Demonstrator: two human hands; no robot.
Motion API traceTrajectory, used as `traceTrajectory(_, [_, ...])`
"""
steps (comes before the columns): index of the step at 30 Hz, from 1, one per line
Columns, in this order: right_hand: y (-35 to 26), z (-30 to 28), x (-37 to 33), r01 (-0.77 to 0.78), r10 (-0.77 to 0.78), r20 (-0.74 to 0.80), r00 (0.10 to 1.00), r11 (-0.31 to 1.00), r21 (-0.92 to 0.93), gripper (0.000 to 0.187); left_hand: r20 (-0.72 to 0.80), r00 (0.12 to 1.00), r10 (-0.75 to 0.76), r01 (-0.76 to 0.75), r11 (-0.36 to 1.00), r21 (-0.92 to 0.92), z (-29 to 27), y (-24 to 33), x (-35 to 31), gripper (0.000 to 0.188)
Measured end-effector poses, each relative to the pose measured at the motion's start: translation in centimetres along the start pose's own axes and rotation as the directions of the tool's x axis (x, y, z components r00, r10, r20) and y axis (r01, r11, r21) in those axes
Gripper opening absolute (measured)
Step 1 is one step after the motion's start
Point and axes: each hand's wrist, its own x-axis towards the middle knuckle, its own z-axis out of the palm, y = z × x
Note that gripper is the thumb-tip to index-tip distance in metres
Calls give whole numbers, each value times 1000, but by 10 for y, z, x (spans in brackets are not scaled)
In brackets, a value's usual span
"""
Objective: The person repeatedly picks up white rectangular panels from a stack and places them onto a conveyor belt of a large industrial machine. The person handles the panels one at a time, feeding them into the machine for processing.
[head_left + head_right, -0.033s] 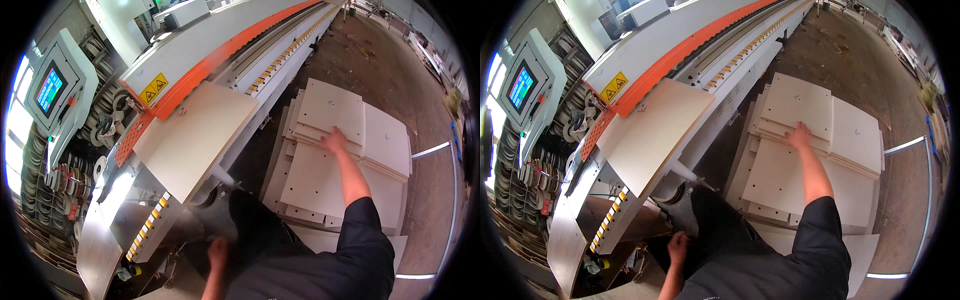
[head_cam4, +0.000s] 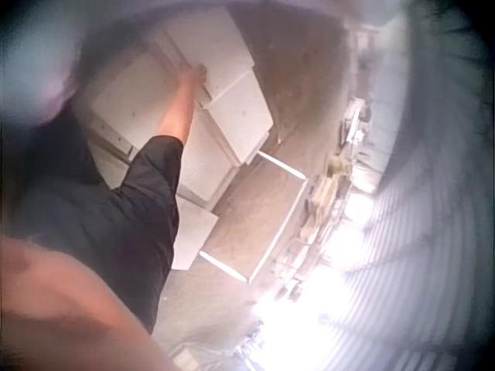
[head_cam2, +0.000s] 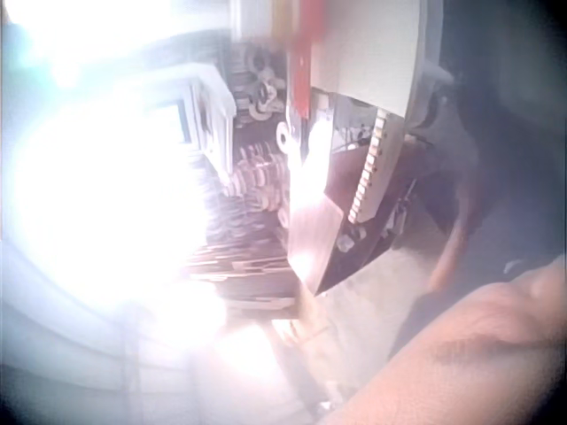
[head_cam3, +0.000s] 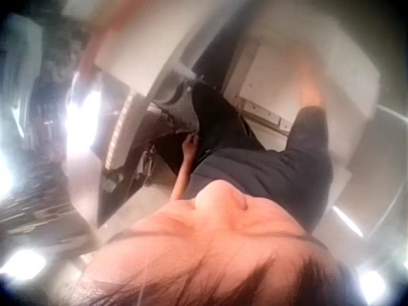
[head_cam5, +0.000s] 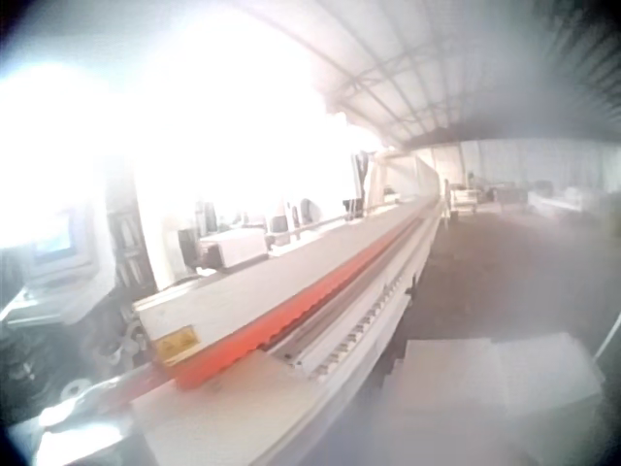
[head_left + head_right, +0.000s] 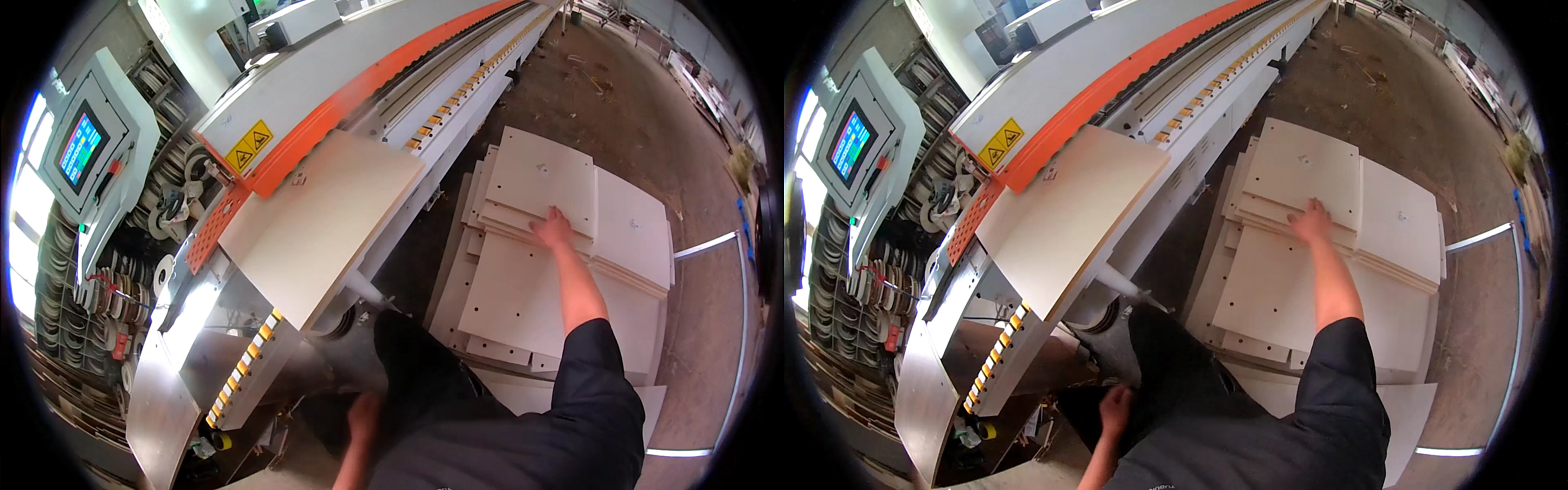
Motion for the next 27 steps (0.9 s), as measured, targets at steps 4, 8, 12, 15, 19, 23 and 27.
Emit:
traceTrajectory(4, [16,18,5,8,-12,-64,998,998,-65,97,186,947,-261,270,963,-24,28,8,-9,26])
traceTrajectory(8, [-34,11,-21,109,-120,-80,990,986,-123,97,182,941,-286,302,951,-67,26,19,13,27])
traceTrajectory(12, [-50,1,-63,106,-114,-46,992,982,-157,94,208,944,-256,244,966,82,47,-23,14,23])
traceTrajectory(15, [-57,10,-93,92,-100,-91,991,992,-85,88,179,962,-207,199,978,63,45,-28,7,24])
traceTrajectory(19, [-22,44,-146,37,-32,-285,958,999,10,83,169,964,-206,215,976,-37,37,-10,5,24])
traceTrajectory(23, [-6,70,-187,72,61,-242,968,858,508,72,161,942,-294,314,942,-121,40,-17,-6,25])
traceTrajectory(27, [-8,83,-200,-497,158,496,854,-34,867,56,163,952,-261,281,953,-115,32,-6,-5,27])
